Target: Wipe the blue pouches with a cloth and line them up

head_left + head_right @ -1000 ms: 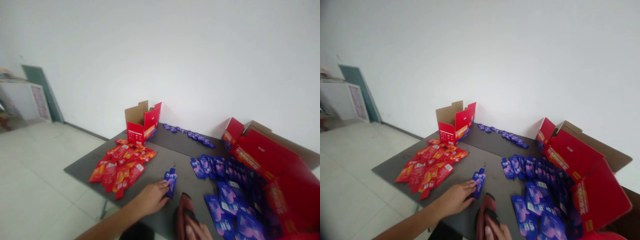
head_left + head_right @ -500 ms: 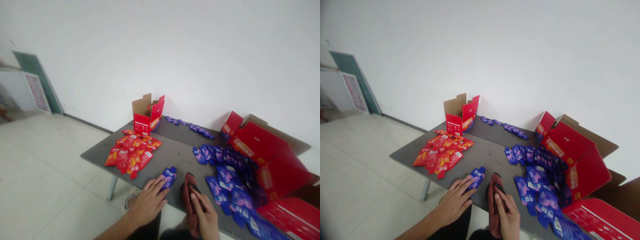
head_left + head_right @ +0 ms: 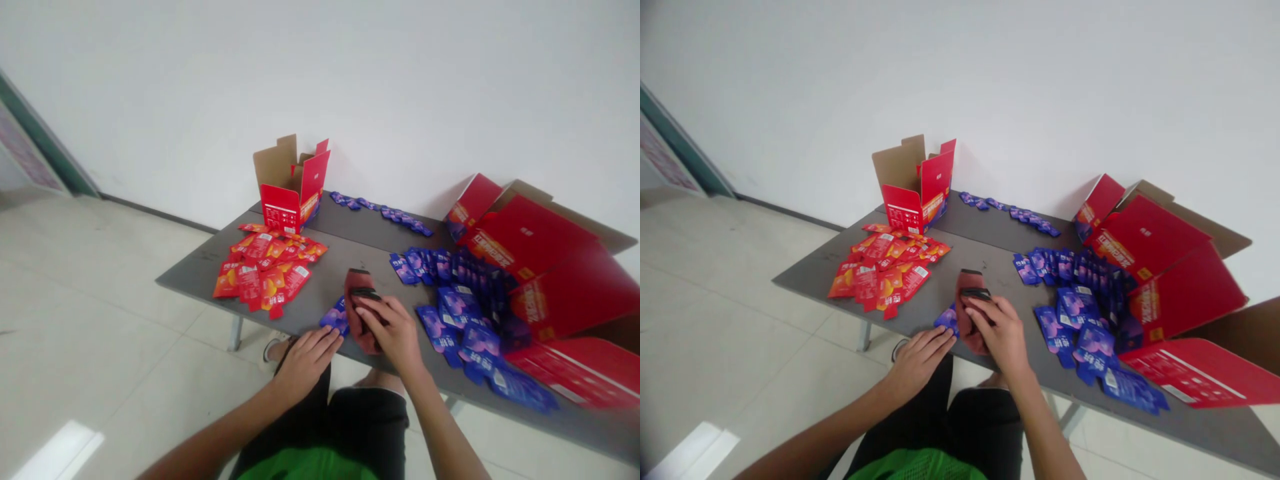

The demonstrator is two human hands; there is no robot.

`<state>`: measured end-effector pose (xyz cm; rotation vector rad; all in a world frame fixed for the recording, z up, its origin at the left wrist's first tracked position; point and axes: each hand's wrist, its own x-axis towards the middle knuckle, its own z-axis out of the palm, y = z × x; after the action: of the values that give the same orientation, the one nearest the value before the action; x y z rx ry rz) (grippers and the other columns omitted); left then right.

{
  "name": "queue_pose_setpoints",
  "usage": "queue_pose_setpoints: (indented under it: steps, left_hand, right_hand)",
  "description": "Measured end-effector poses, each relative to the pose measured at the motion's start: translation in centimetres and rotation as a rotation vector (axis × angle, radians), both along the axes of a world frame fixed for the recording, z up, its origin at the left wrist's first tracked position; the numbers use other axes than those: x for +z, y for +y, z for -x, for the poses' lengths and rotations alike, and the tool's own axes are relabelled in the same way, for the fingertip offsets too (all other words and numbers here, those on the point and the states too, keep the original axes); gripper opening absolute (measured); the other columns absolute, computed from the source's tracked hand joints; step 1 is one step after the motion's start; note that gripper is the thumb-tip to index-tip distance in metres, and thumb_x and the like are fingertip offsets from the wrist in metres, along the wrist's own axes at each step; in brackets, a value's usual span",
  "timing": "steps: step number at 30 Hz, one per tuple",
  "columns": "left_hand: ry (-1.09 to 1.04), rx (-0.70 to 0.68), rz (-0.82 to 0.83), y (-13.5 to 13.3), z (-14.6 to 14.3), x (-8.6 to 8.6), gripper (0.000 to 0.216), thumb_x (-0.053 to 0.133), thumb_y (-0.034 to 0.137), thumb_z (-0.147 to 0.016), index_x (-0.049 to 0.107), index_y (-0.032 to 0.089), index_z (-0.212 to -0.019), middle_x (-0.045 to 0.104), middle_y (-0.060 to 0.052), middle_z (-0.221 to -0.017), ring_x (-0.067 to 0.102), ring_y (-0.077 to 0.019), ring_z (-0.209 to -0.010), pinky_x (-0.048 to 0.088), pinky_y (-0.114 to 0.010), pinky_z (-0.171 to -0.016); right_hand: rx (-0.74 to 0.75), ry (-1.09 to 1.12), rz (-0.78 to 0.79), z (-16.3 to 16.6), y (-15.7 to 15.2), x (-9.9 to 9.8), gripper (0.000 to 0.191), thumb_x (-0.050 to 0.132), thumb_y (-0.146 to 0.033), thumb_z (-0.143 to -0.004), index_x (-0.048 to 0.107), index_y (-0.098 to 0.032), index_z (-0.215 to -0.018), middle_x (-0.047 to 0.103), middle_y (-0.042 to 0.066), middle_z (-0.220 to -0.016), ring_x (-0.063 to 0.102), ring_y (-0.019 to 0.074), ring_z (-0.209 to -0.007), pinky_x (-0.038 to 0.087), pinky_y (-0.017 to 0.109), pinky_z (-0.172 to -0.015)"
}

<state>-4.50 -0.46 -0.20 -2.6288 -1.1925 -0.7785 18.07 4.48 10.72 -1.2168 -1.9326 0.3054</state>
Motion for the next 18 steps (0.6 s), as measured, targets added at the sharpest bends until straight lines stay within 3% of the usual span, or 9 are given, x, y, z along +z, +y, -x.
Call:
queue_pose_setpoints:
  steps: [4,7,10,13,18]
  left_hand:
    - [-0.049,0.026,0.083,-0.2,-0.3,-0.3,0.033,0.048,0.02,-0.106,0.065,0.018,-0.134,0.071,-0.009,-0.128,0.06,-0.0253,-0.123,0.042,-0.044,-0.108]
    - [-0.07,0.023,0.098,-0.3,-0.3,-0.2,0.041,0.042,0.02,-0.109,0.055,0.02,-0.147,0.064,-0.008,-0.143,0.052,-0.0236,-0.137,0.04,-0.041,-0.109]
    - [-0.088,0.016,0.078,-0.3,-0.2,-0.1,0.042,0.038,0.02,-0.11,0.053,0.022,-0.15,0.06,-0.006,-0.15,0.048,-0.0214,-0.143,0.039,-0.039,-0.109]
    - [-0.105,0.013,0.086,-0.1,-0.2,-0.3,0.041,0.039,0.022,-0.11,0.053,0.023,-0.149,0.061,-0.005,-0.149,0.049,-0.0211,-0.141,0.038,-0.038,-0.11]
    - [-0.104,-0.004,0.128,-0.1,-0.1,-0.3,0.035,0.045,0.024,-0.109,0.062,0.021,-0.138,0.072,-0.007,-0.129,0.06,-0.0238,-0.124,0.04,-0.041,-0.107]
  right_hand:
    - [0.276,-0.353,-0.059,2.9,2.6,-2.0,0.025,0.061,-0.038,-0.102,0.077,-0.035,-0.121,0.073,0.005,-0.111,0.067,0.0205,-0.103,0.055,0.035,-0.093]
    - [0.213,-0.469,-0.061,1.9,6.0,-2.5,0.027,0.058,-0.037,-0.103,0.076,-0.033,-0.123,0.073,0.007,-0.11,0.067,0.0208,-0.103,0.055,0.035,-0.093]
    - [0.055,-0.56,-0.047,0.3,8.5,-1.3,0.026,0.059,-0.036,-0.103,0.078,-0.031,-0.12,0.073,0.008,-0.106,0.067,0.0224,-0.099,0.055,0.036,-0.09]
    - [-0.032,-0.515,-0.08,1.0,7.3,0.1,0.029,0.056,-0.037,-0.104,0.076,-0.031,-0.124,0.071,0.009,-0.109,0.066,0.0229,-0.101,0.054,0.035,-0.091]
    - [0.262,-0.499,-0.031,3.4,3.6,-1.0,0.028,0.056,-0.038,-0.104,0.075,-0.035,-0.125,0.071,0.006,-0.111,0.066,0.0196,-0.1,0.055,0.031,-0.089]
